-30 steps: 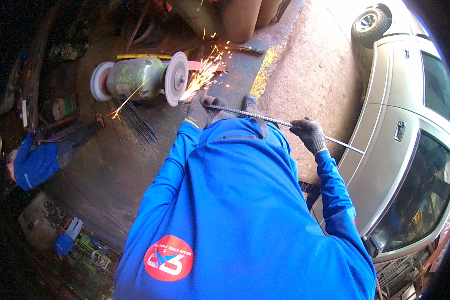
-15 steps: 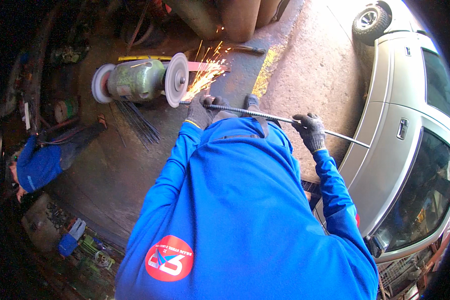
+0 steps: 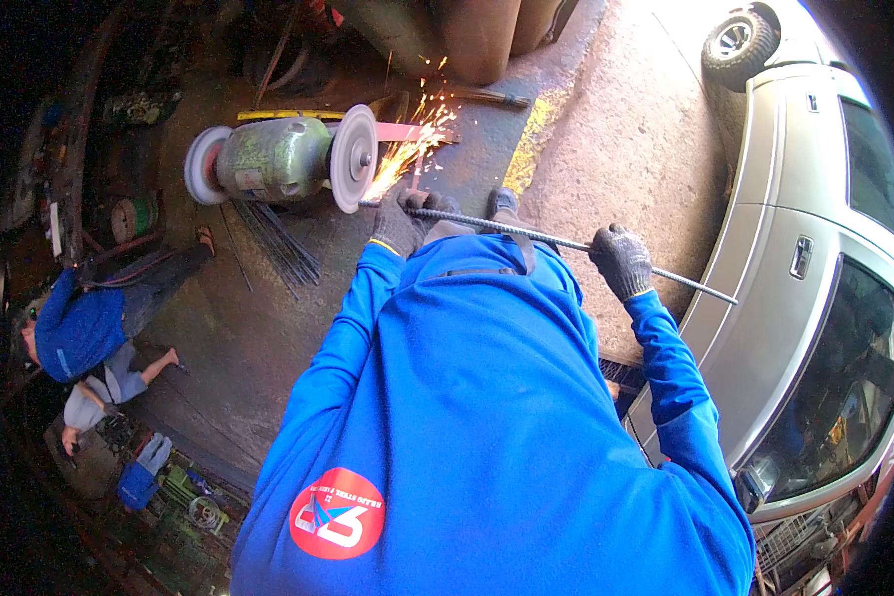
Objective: The person uses a bench grinder to deburr and smooth the ends of long metal rods. They hold each rod with both hands, pressing it against the spinning wheel to create sparks, then rotate the rod to treat different sides. After processing, the person places the rods into a pile on the floor.
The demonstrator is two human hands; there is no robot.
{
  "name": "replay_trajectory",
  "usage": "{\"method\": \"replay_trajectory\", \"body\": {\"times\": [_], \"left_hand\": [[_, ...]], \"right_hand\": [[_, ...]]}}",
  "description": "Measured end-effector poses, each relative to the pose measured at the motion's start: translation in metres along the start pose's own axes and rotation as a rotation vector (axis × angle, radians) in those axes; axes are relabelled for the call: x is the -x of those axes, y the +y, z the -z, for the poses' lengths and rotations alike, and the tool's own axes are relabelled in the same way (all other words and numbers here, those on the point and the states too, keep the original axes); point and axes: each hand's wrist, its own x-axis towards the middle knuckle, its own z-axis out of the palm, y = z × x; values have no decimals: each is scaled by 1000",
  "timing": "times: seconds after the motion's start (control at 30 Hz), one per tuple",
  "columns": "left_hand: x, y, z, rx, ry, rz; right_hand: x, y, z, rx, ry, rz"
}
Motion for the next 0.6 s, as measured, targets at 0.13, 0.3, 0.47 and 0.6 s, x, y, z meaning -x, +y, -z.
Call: {"method": "replay_trajectory", "body": {"times": [0.13, 0.3, 0.47, 0.6], "left_hand": [[2, 1, 3, 18, -36, -6], [4, 2, 5, 30, -77, -3], [5, 3, 1, -36, -42, -14], [-7, 4, 6, -42, -27, 1]], "right_hand": [[-5, -4, 3, 62, 23, -21], [-12, -16, 22, 34, 14, -20], [-19, -11, 27, -70, -227, 58], [-27, -11, 37, -45, -422, 13]]}}
